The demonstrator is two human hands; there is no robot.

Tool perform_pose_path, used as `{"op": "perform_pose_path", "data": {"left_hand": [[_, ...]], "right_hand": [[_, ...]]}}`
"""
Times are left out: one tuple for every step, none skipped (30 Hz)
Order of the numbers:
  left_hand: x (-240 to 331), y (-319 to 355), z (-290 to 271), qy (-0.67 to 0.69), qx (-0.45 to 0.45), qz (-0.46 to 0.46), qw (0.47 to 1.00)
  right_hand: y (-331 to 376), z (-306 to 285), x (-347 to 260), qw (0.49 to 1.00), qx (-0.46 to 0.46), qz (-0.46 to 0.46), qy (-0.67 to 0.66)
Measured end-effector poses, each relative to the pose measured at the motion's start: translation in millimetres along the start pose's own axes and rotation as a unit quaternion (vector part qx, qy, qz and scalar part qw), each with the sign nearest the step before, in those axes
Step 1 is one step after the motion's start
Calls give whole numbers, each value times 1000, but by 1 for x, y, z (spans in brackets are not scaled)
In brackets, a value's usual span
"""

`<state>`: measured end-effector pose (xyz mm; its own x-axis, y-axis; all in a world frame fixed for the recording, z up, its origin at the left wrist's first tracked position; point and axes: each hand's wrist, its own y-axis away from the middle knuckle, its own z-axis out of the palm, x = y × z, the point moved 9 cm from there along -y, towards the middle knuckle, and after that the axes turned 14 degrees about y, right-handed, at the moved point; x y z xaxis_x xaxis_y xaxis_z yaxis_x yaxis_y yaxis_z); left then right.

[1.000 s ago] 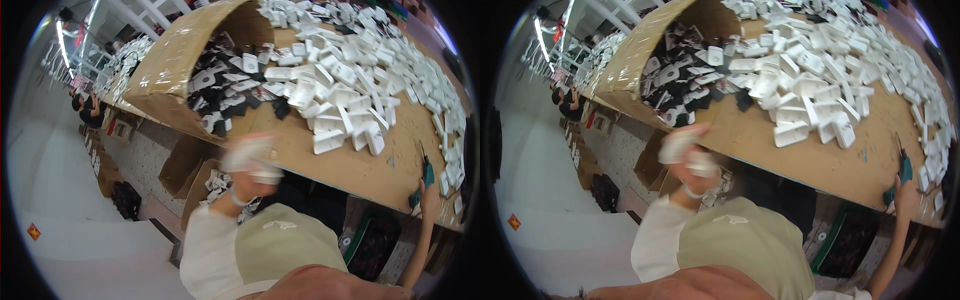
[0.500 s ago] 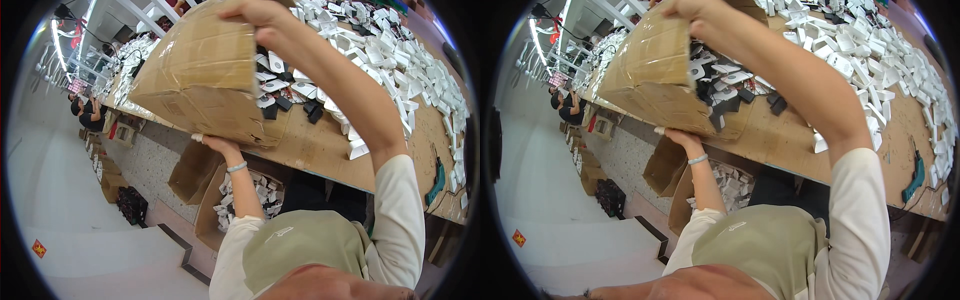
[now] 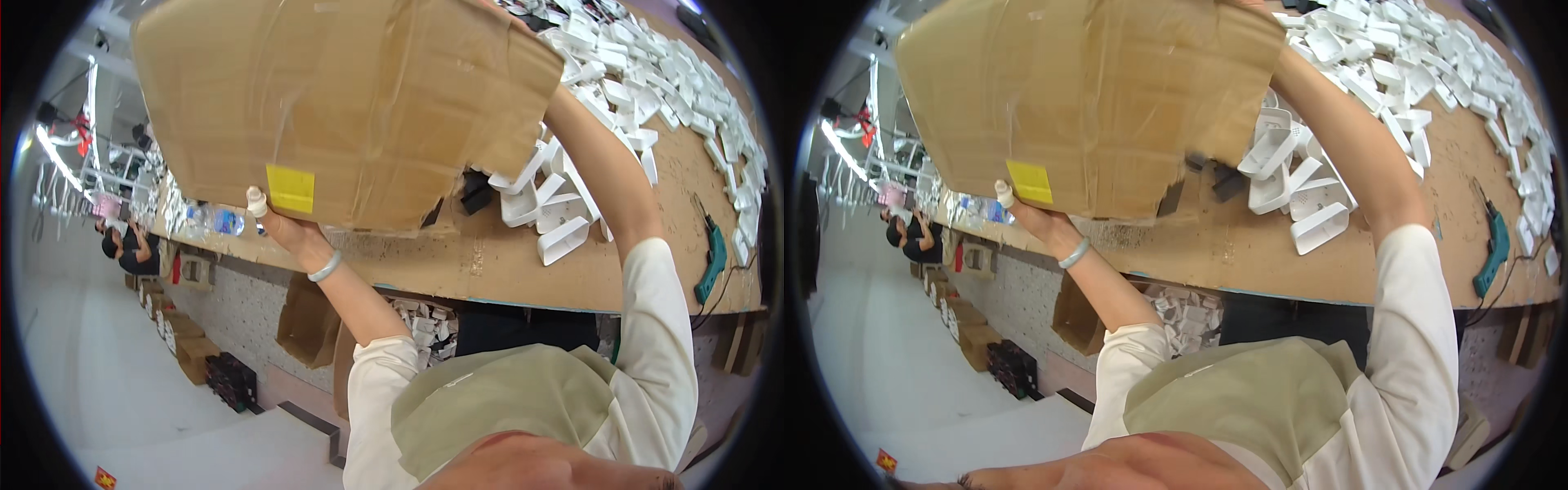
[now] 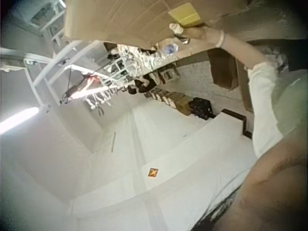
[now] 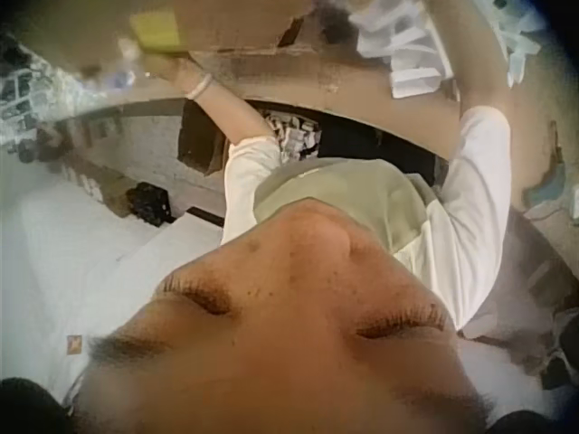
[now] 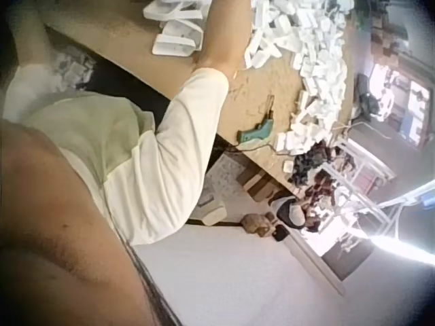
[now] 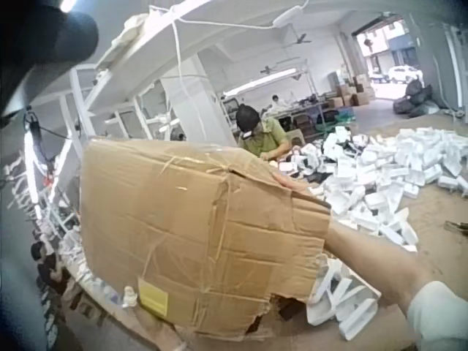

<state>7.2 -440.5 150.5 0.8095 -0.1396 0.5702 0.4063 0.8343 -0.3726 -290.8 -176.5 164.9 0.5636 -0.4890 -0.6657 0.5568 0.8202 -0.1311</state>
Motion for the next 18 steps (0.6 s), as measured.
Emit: {"op": "perform_pose_path", "data": {"left_hand": [[1, -1, 18, -8, -31, 10, 999], [5, 1, 36, -6, -71, 43, 996], [5, 6, 40, -36, -58, 52, 996], [8, 13, 44, -73, -60, 73, 993], [7, 22, 46, -64, -59, 85, 993], [7, 27, 45, -56, -61, 80, 993], [4, 30, 42, -38, -50, 74, 995], [1, 32, 37, -32, -36, 57, 997], [-1, 32, 43, -26, -80, 54, 995], [-1, 31, 42, -32, -87, 58, 994], [-1, 28, 36, -56, -57, 64, 995], [1, 32, 55, -105, -148, 109, 977], [-1, 33, 58, -102, -150, 113, 977], [-5, 35, 60, -126, -135, 118, 976], [-6, 41, 63, -133, -113, 131, 976], [-5, 55, 77, -145, -144, 176, 963], [-10, 65, 83, -148, -117, 193, 963], [-12, 77, 90, -139, -97, 218, 961]], "right_hand": [[0, -12, -3, 1000, -3, 2, -3], [3, -23, -6, 1000, -5, 5, -3], [9, -34, -11, 1000, -6, 6, 0], [13, -42, -15, 1000, -11, 12, 0], [23, -51, -21, 1000, -16, 14, 5], [31, -59, -25, 1000, -17, 16, 9], [39, -66, -29, 1000, -23, 18, 12], [46, -74, -33, 999, -21, 22, 14], [50, -80, -36, 999, -16, 29, 12], [54, -93, -32, 997, 24, 73, -20], [57, -101, -40, 998, 45, 52, -8], [61, -105, -37, 995, 39, 90, 8], [65, -116, -36, 990, 74, 118, 31], [69, -119, -37, 988, 64, 132, 46], [71, -126, -41, 989, 74, 121, 36], [74, -131, -45, 990, 77, 117, 24], [75, -132, -51, 993, 57, 103, 19], [76, -143, -58, 992, 81, 72, 67]]}}
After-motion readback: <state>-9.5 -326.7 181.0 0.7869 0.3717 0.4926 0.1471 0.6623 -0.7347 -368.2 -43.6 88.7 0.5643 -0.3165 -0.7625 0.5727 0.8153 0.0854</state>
